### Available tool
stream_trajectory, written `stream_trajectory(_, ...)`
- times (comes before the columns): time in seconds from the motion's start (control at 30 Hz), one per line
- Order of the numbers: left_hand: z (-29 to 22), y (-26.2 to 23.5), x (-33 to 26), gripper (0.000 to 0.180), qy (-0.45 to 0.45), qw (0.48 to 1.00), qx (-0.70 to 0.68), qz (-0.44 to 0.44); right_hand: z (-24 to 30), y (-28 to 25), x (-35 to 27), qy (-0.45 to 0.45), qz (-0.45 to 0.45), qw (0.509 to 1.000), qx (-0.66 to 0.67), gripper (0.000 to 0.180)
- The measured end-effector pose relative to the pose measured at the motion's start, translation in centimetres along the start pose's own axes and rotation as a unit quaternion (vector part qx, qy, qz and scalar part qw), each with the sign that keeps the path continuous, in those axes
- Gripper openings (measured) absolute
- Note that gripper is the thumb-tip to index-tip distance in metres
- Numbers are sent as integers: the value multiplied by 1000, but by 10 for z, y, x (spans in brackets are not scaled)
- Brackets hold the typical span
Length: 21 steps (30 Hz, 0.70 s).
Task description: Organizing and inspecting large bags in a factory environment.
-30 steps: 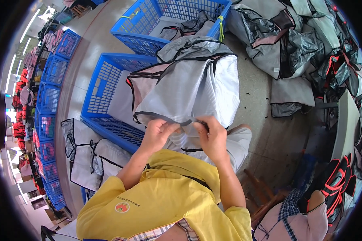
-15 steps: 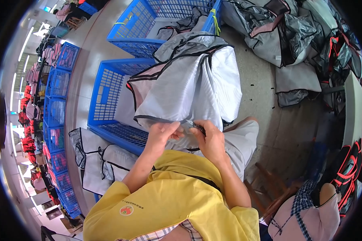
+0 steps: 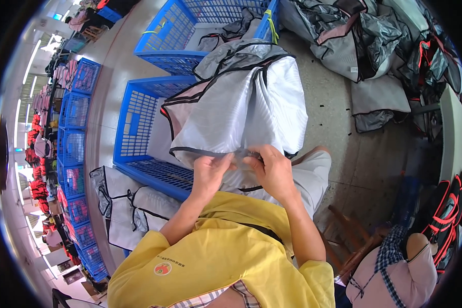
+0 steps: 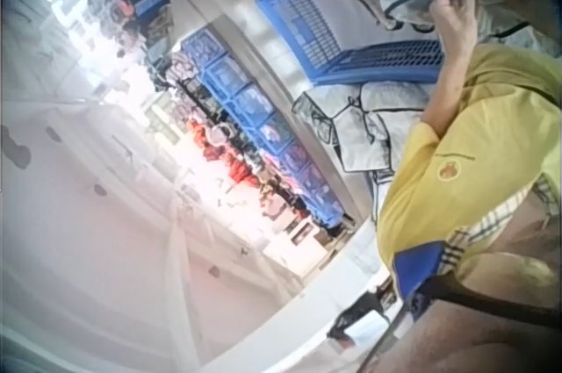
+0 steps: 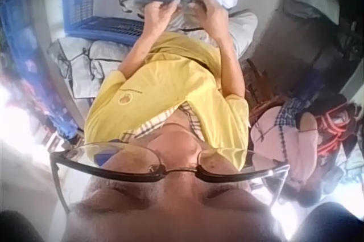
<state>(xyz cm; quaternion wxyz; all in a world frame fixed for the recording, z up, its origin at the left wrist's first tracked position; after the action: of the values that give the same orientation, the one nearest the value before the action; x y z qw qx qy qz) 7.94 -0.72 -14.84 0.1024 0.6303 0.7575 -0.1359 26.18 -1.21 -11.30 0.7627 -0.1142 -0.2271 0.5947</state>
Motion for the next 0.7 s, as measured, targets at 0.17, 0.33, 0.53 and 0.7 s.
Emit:
stream_trajectory(0.17,-8,-1,0,18,23,999,-2,45,4,5,6,5,23,999,22,24)
stream_trajectory(0.33,-10,0,-1,25,35,997,21,65,7,6,6,5,36,999,-4,25)
stream_trajectory(0.53,-13,0,-1,25,43,996,32,71,6,1,4,5,-2,1000,21,22)
stream_trajectory(0.7,-9,-1,0,25,51,995,39,70,-3,6,3,40,7,999,23,24)
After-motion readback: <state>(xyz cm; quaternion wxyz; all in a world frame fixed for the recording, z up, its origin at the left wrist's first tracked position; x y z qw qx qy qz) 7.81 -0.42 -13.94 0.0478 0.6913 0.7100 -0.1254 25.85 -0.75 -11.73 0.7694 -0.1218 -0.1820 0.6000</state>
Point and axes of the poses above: each hand's wrist, its own x-axis towards the middle knuckle, its own y-axis out of the palm, z = x × y, the point moved 10 cm from there along x, towards the middle knuckle, and after that the axes turned 14 degrees about -z, right-handed, at the moved point
